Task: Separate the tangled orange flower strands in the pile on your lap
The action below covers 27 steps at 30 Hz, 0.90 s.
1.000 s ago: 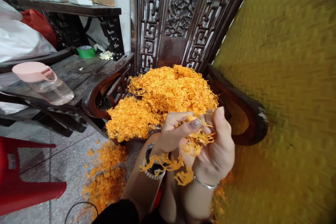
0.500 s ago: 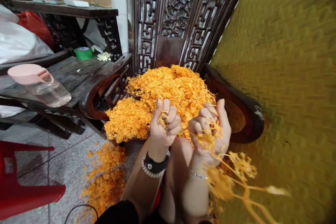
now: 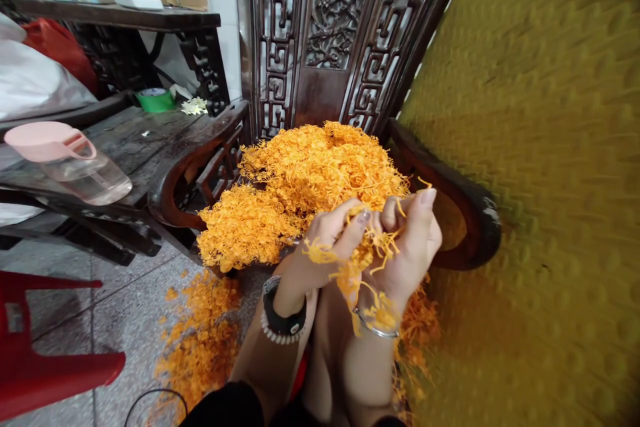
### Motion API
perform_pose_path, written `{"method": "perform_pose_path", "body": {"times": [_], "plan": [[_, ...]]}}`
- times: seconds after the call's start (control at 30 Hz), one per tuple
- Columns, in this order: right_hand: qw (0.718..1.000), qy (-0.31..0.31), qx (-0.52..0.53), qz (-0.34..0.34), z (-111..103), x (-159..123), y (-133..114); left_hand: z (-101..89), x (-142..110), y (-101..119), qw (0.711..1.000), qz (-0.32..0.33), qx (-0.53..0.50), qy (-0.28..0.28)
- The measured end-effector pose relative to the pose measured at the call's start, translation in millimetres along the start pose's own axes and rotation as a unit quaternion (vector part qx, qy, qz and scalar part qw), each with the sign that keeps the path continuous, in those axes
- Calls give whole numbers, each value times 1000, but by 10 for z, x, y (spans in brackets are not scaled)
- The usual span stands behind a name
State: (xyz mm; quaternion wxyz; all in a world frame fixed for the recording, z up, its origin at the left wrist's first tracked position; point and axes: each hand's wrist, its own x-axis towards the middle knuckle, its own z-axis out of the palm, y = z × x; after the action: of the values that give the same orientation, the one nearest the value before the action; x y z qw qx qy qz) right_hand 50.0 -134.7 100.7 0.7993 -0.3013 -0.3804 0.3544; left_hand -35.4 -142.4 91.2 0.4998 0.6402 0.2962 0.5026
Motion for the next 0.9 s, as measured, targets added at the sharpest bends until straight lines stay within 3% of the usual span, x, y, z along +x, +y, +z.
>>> {"method": "perform_pose_path", "body": {"times": [0.07, 0.17, 0.37, 0.5, 0.63, 0.7, 0.77, 0.9], "plan": [[999, 19, -23, -34, -3, 13, 17, -20, -9, 69, 996, -5, 91, -18], [995, 41, -69, -66, -15, 30, 35, -5, -16, 81, 989, 2, 143, -46], [993, 26, -108, -29, -55, 62, 48, 6, 0, -65, 982, 59, 171, -44], [995, -22, -22, 92, -77, 52, -15, -3, 15, -144, 995, 68, 51, -50], [969, -79, 80, 222, -133, 38, -74, 71, 29, -304, 980, 62, -181, -44], [960, -112, 125, 223, -182, 73, -57, 100, 47, -398, 953, 60, -296, -32], [958, -134, 180, 179, -237, 144, -13, 87, 75, -458, 929, 73, -363, 13], [953, -159, 221, 130, -290, 284, 45, -94, 119, -425, 911, 83, -375, 148]]}}
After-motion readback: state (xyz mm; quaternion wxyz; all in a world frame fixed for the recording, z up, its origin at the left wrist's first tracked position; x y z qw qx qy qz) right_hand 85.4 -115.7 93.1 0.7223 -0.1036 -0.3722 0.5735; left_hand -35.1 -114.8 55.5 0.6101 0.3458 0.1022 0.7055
